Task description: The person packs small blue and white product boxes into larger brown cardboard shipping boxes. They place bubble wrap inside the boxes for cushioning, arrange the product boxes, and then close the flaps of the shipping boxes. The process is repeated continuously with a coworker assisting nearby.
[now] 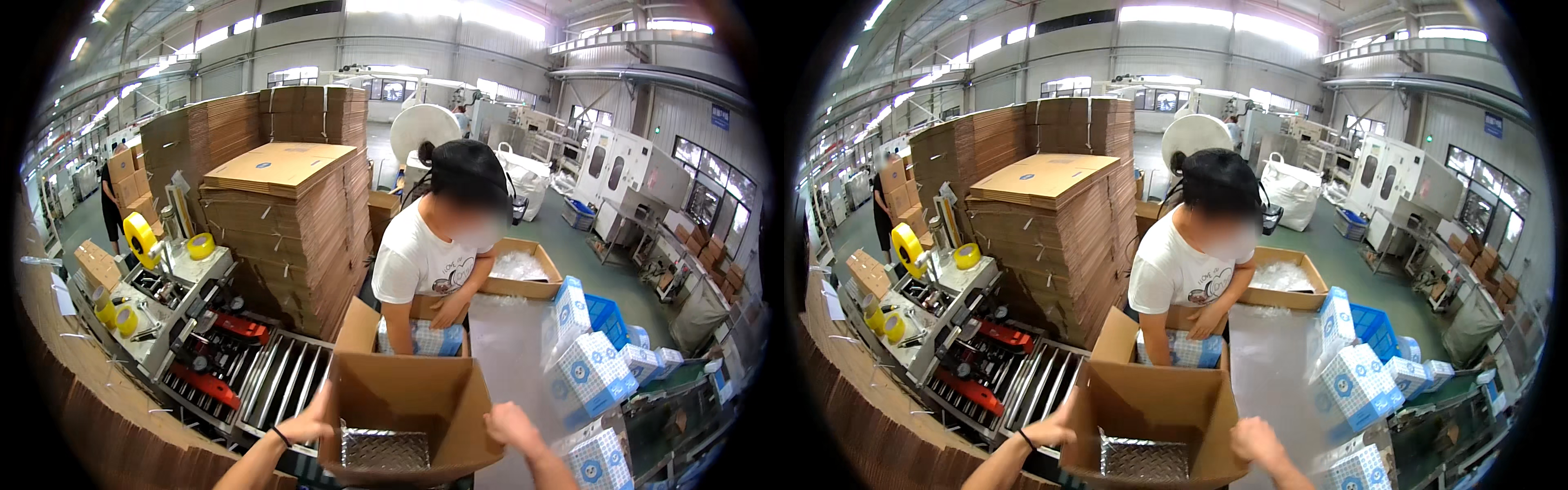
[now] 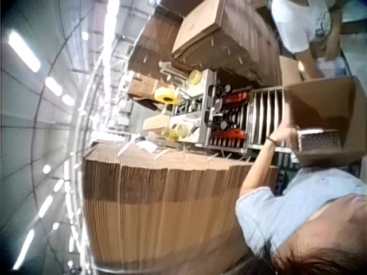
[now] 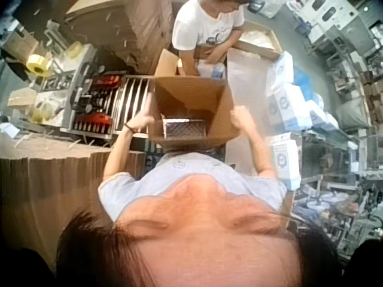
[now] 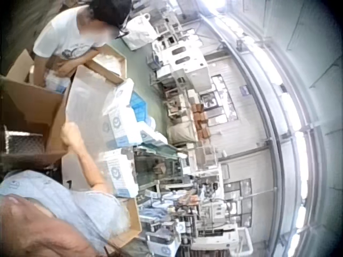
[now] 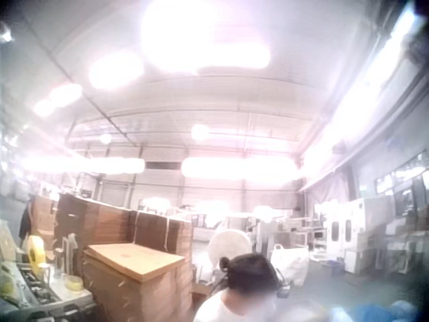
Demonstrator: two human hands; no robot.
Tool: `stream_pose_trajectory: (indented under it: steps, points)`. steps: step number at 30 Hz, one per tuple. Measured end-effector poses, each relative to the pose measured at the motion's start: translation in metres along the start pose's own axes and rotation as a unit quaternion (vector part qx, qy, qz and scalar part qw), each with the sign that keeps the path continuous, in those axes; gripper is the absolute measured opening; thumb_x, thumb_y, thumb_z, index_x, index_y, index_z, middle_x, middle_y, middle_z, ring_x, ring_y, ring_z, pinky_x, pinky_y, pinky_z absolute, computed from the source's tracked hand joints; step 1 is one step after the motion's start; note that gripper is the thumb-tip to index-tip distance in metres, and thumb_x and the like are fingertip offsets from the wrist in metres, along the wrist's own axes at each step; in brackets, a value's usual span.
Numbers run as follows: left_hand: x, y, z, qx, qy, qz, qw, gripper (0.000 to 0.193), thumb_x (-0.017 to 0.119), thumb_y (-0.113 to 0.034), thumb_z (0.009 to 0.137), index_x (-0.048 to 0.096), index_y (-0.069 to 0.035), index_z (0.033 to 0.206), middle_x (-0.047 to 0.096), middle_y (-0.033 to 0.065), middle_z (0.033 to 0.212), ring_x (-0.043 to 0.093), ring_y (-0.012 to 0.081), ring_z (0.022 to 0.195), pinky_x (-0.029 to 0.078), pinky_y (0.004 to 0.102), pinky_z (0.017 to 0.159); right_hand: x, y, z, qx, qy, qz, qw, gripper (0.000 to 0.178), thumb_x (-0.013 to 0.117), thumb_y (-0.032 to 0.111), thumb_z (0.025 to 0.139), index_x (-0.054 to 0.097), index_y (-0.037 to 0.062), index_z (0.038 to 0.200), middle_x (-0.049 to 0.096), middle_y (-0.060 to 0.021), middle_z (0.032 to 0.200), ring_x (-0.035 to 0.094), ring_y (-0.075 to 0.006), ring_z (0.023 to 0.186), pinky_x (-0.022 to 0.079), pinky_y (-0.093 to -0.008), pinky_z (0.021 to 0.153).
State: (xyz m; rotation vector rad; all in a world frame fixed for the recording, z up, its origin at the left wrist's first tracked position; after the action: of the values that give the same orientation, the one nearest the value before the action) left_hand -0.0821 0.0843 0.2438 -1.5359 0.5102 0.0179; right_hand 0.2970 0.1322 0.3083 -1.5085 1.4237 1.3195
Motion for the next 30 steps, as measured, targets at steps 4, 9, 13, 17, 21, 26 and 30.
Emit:
stream_pose_trajectory:
  steps: [4,9,13,17,21,26,30]
  points:
    - [0.121,-0.035,0.020,0.096,0.127,0.197,0.967,0.114,0.063,-0.061,0.084,0.007,0.009,0.154,0.006,0.0347,0.159,0.003,0.0463,0.150,0.007,0.0462,0.123,0.135,0.032,-0.011,-0.050,0.228,-0.008,0.972,0.036,0.050,0.027,0.091,0.071,0.0066,0.112,0.067,-0.0222,0.115,0.062,-0.0395,0.112,0.046,-0.0540,0.098]
    - [0.226,0.053,0.036,0.097,0.364,0.551,0.745,0.105,0.038,-0.080,0.089,0.025,0.003,0.154,0.022,0.0201,0.162,0.013,0.0311,0.152,0.011,0.0470,0.123,0.061,0.091,-0.020,-0.322,-0.171,-0.118,0.924,0.070,0.066,0.015,0.078,0.043,0.0198,0.144,0.048,-0.0134,0.139,0.040,-0.0332,0.136,0.027,-0.0622,0.109]
    - [0.226,-0.001,0.017,-0.062,0.440,0.060,0.894,0.100,0.038,-0.076,0.092,0.024,0.000,0.155,0.022,0.0178,0.162,0.020,0.0305,0.150,0.017,0.0379,0.122,0.015,0.075,-0.017,-0.234,-0.358,-0.146,0.892,0.079,0.077,0.025,0.070,0.046,0.0165,0.142,0.043,-0.0096,0.141,0.037,-0.0297,0.135,0.026,-0.0574,0.108]
    - [0.229,-0.081,-0.021,0.239,0.285,0.281,0.885,0.072,0.054,-0.054,0.094,0.041,-0.006,0.146,0.047,0.0170,0.140,0.045,0.0318,0.127,0.039,0.0429,0.103,0.100,0.054,-0.072,-0.307,-0.298,0.047,0.903,0.048,0.075,0.028,0.078,0.065,0.0139,0.123,0.065,-0.0085,0.120,0.059,-0.0257,0.111,0.040,-0.0435,0.098]
    - [0.208,-0.094,0.015,0.320,0.097,0.477,0.813,0.075,0.056,-0.058,0.092,0.039,-0.013,0.150,0.035,0.0210,0.154,0.031,0.0382,0.144,0.027,0.0481,0.117,0.148,-0.024,0.012,-0.215,0.024,0.489,0.845,0.038,0.060,0.030,0.096,0.063,0.0054,0.126,0.070,-0.0145,0.114,0.067,-0.0309,0.102,0.049,-0.0408,0.096]
    - [0.112,0.014,0.075,0.199,0.025,0.472,0.858,0.068,0.046,-0.069,0.092,0.042,-0.034,0.150,0.029,0.0191,0.159,0.027,0.0423,0.146,0.022,0.0601,0.115,0.054,-0.036,0.030,-0.125,0.087,0.785,0.600,0.045,0.046,0.032,0.104,0.057,-0.0017,0.131,0.067,-0.0187,0.120,0.064,-0.0319,0.109,0.050,-0.0444,0.099]
    - [-0.038,0.090,0.022,0.075,-0.001,0.381,0.922,0.063,0.051,-0.051,0.098,0.036,-0.024,0.153,0.029,0.0241,0.157,0.025,0.0457,0.144,0.023,0.0488,0.119,0.126,-0.039,0.037,-0.074,0.094,0.903,0.413,0.044,0.045,0.034,0.104,0.058,0.0010,0.129,0.064,-0.0191,0.124,0.061,-0.0316,0.116,0.046,-0.0475,0.102]
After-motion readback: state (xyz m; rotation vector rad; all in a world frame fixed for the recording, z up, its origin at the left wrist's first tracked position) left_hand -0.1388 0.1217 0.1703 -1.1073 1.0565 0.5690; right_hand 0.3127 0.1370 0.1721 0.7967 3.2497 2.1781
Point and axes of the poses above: each hand's wrist, its own z-axis towards the middle knuckle, its own x-axis out of the palm, y = z × x, the point moved 10 cm from there along z, towards the middle knuckle
